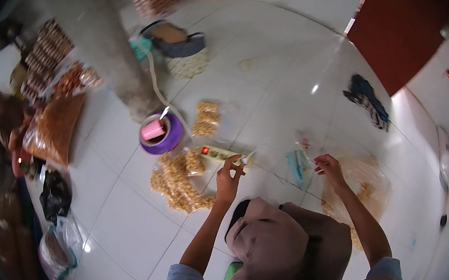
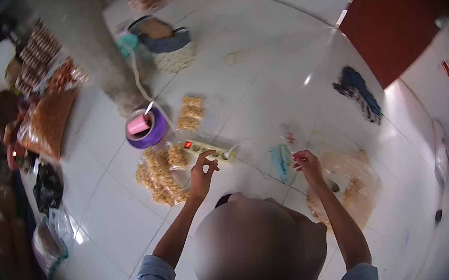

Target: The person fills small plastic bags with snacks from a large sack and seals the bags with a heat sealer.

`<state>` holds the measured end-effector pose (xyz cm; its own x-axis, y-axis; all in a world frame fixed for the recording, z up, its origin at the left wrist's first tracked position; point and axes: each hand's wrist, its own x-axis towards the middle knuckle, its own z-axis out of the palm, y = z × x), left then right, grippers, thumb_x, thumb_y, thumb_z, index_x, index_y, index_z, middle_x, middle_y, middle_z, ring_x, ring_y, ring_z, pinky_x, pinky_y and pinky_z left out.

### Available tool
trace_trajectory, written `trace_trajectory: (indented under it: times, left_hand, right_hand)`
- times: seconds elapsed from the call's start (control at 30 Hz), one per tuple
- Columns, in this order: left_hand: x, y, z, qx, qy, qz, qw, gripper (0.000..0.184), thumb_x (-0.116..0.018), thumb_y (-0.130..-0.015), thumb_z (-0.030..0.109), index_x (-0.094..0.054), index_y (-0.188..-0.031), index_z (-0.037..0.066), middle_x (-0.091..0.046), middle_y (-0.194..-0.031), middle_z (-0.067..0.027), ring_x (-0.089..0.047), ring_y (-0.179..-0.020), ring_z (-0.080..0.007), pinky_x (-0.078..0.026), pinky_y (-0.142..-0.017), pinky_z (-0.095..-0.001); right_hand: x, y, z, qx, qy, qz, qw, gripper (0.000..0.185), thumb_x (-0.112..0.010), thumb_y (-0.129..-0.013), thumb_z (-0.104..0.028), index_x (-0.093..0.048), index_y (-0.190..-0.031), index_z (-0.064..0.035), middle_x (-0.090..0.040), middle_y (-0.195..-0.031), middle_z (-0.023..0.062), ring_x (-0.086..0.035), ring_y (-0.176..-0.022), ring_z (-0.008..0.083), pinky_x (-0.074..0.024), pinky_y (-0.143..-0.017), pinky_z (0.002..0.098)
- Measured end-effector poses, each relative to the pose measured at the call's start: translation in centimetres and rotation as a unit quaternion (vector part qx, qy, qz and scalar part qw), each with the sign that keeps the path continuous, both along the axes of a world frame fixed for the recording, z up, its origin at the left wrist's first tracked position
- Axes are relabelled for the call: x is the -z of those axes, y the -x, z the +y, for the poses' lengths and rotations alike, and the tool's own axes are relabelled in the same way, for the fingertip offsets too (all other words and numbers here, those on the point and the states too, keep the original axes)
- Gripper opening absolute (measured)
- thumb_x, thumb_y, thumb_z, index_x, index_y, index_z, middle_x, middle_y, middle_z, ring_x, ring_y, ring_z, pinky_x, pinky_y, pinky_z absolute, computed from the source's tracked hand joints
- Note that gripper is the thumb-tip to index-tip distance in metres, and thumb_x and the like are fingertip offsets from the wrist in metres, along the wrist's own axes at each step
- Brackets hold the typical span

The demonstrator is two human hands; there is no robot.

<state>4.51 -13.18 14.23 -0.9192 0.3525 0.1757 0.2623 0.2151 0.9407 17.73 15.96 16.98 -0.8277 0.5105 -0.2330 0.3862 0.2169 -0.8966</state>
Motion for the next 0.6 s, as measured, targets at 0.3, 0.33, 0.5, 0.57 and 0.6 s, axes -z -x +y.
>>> trace_trajectory:
  times: [0.3, 0.33, 0.5, 0.57, 0.6]
  left_hand:
    - [2.6, -4.3, 13.2, 0.221, 0.005, -0.034, 0.975, 0.023, -0.056, -0.085, 0.009, -0.055, -0.107, 0.009, -0.064, -0.075, -0.0059, -0.063, -0.076, -0.0157, -0.046, -0.074, -0.03]
    - [3.3, -4.1, 14.4, 0.252, 0.053, -0.056, 0.965, 0.022, -0.054, -0.087, 0.012, -0.055, -0.109, 0.011, -0.064, -0.084, -0.003, -0.06, -0.084, -0.0166, -0.046, -0.081, -0.0363]
    - [10.1, -2.4, 21.4, 0.313, 0.144, -0.025, 0.938, 0.025, -0.057, -0.082, 0.011, -0.055, -0.107, 0.01, -0.058, -0.097, -0.0079, -0.05, -0.1, -0.0269, -0.038, -0.089, -0.0385]
    - [13.2, -1.9, 24.0, 0.319, 0.162, 0.069, 0.931, 0.029, -0.057, -0.082, 0.01, -0.052, -0.11, 0.009, -0.054, -0.106, -0.0106, -0.046, -0.104, -0.0295, -0.037, -0.091, -0.04]
    - [14.2, -1.8, 25.2, 0.337, 0.188, 0.055, 0.921, 0.036, -0.057, -0.08, 0.008, -0.047, -0.115, 0.006, -0.047, -0.116, -0.0125, -0.041, -0.11, -0.032, -0.035, -0.094, -0.041]
  right_hand:
    - [6.7, -9.7, 6.7, 0.251, 0.192, 0.103, 0.943, 0.015, -0.048, -0.086, -0.007, -0.058, -0.094, 0.0, -0.06, -0.084, 0.0091, -0.06, -0.07, 0.0165, -0.0507, -0.063, 0.0265]
    - [8.9, -9.2, 6.4, 0.251, 0.218, 0.119, 0.936, 0.015, -0.048, -0.085, -0.007, -0.058, -0.094, -0.0004, -0.059, -0.084, 0.0089, -0.06, -0.071, 0.0173, -0.0507, -0.064, 0.0274]
    - [21.9, -4.1, 6.1, 0.265, 0.158, -0.026, 0.951, 0.022, -0.047, -0.083, -0.004, -0.058, -0.101, 0.0011, -0.06, -0.088, 0.0115, -0.06, -0.082, 0.0218, -0.0478, -0.076, 0.0296]
    - [25.9, -3.0, 5.4, 0.259, 0.041, -0.131, 0.956, 0.023, -0.046, -0.083, -0.003, -0.058, -0.103, 0.0018, -0.06, -0.092, 0.0129, -0.06, -0.086, 0.0228, -0.0458, -0.081, 0.03]
    - [26.7, -2.0, 5.5, 0.328, -0.031, -0.079, 0.941, 0.024, -0.047, -0.081, -0.001, -0.058, -0.103, 0.0023, -0.06, -0.095, 0.0153, -0.057, -0.093, 0.0261, -0.0428, -0.085, 0.0329]
